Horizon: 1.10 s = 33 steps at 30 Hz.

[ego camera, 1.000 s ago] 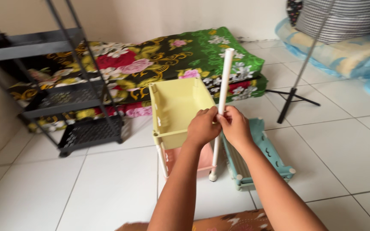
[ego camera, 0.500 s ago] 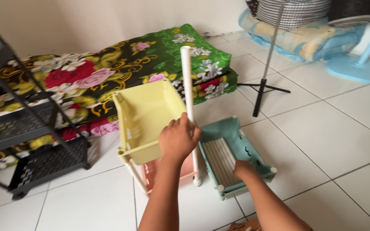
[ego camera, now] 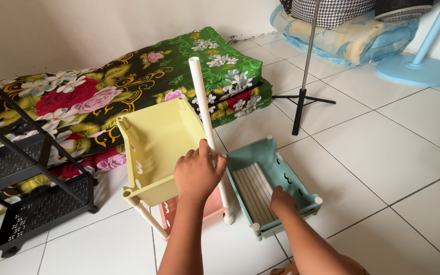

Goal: The person assembles a three-tier plastic rolling cart by inserting white poles into the corner holes of pastel-colored trays. They attach a yellow tray to a pink base, insert four vertical poles, and then place a green tray on top, completing the structure.

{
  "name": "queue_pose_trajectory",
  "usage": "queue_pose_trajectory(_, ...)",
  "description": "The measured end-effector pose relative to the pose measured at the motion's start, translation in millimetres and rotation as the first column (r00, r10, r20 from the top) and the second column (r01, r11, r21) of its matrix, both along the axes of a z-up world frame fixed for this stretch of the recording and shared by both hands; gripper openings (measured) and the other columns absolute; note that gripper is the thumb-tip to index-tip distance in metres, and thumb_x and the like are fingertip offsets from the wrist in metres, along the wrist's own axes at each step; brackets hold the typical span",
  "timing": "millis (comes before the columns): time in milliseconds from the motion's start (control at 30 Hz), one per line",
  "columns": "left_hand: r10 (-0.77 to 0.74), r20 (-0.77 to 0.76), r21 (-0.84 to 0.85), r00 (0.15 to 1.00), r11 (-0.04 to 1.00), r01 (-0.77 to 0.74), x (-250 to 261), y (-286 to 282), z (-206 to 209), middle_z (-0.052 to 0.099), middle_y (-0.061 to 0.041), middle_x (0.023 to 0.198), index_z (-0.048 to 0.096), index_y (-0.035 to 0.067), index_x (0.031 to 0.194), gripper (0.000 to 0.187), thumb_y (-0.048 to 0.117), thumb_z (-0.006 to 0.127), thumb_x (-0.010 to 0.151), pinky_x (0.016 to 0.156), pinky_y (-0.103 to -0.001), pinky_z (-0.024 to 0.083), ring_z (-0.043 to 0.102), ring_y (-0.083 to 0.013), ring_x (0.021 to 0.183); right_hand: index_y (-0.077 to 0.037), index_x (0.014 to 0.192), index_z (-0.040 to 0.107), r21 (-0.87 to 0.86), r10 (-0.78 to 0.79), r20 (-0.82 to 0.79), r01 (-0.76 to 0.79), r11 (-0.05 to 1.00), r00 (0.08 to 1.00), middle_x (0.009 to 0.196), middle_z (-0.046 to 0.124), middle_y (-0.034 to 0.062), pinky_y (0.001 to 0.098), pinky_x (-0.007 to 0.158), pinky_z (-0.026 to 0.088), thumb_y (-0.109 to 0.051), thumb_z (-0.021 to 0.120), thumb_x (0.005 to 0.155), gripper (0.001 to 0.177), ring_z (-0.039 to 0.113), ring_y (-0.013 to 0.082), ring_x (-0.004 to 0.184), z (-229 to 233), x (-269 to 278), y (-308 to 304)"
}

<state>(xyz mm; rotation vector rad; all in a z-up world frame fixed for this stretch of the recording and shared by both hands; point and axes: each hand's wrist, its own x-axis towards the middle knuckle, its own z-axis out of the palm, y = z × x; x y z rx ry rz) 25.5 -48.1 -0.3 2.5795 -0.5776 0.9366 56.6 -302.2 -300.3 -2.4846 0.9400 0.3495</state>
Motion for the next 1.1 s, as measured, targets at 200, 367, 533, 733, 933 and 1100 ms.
queue_pose_trajectory(200,0.008,-0.061,0.018,0.998,1.000,-0.007,2,0,-2,0.072,-0.002,0.072,0.056,0.012,0.094,0.031,0.041,0.065,0.089,0.064,-0.042,0.051,0.070,-0.0240,0.071,-0.008,0.120,0.068,-0.027,0.090,-0.011,-0.091,0.996,0.996,0.133,0.067,0.0186,0.0426,0.098,0.058,-0.008,0.067,0.094,0.026,0.065,0.0347,0.123,28,1,3)
queue_pose_trajectory(367,-0.023,0.013,-0.051,1.000,0.998,0.024,-1,-2,-4,0.072,-0.004,0.084,0.056,0.008,0.106,0.038,0.042,0.067,0.091,0.068,-0.042,0.051,0.070,-0.0250,0.079,-0.007,0.118,0.067,0.136,0.077,0.497,-0.165,0.977,0.864,0.113,0.075,0.0156,0.0381,0.093,0.056,-0.018,0.077,0.087,0.035,0.071,0.0304,0.108,83,-20,33)
queue_pose_trajectory(533,-0.155,0.123,-0.261,0.980,0.948,0.182,-9,3,1,0.064,-0.010,0.101,0.056,0.003,0.109,0.058,0.053,0.076,0.087,0.076,-0.042,0.050,0.064,-0.0312,0.086,-0.007,0.130,0.062,0.319,-0.146,0.892,-0.369,0.873,0.427,0.106,0.076,0.0129,0.0343,0.080,0.060,-0.010,0.068,0.092,0.039,0.076,0.0227,0.093,164,-58,89)
queue_pose_trajectory(733,-0.416,0.306,-0.158,0.857,0.865,0.476,-26,24,12,0.060,-0.018,0.118,0.062,0.006,0.102,0.040,0.039,0.076,0.086,0.088,-0.046,0.045,0.055,-0.0383,0.100,-0.004,0.125,0.066,-0.067,0.056,0.998,-0.395,0.916,-0.039,0.114,0.070,0.0136,0.0331,0.083,0.060,0.000,0.072,0.091,0.035,0.073,0.0258,0.098,227,-93,146)
queue_pose_trajectory(933,-0.245,0.277,-0.521,0.929,0.774,0.359,-46,43,7,0.063,-0.014,0.104,0.064,0.004,0.108,0.014,0.014,0.065,0.098,0.091,-0.043,0.045,0.057,-0.0347,0.101,-0.002,0.124,0.066,-0.192,0.130,0.978,-0.465,0.864,-0.161,0.110,0.070,0.0130,0.0366,0.083,0.058,0.003,0.074,0.086,0.039,0.071,0.0286,0.098,267,-100,199)
queue_pose_trajectory(1100,-0.149,0.238,-0.646,0.960,0.713,0.271,-32,85,15,0.064,-0.013,0.099,0.065,0.003,0.110,0.020,0.022,0.066,0.102,0.081,-0.037,0.050,0.061,-0.0260,0.091,-0.001,0.116,0.069,-0.341,0.238,0.931,-0.430,0.836,-0.276,0.104,0.069,0.0127,0.0422,0.088,0.052,-0.004,0.078,0.087,0.030,0.065,0.0327,0.101,302,-67,237)
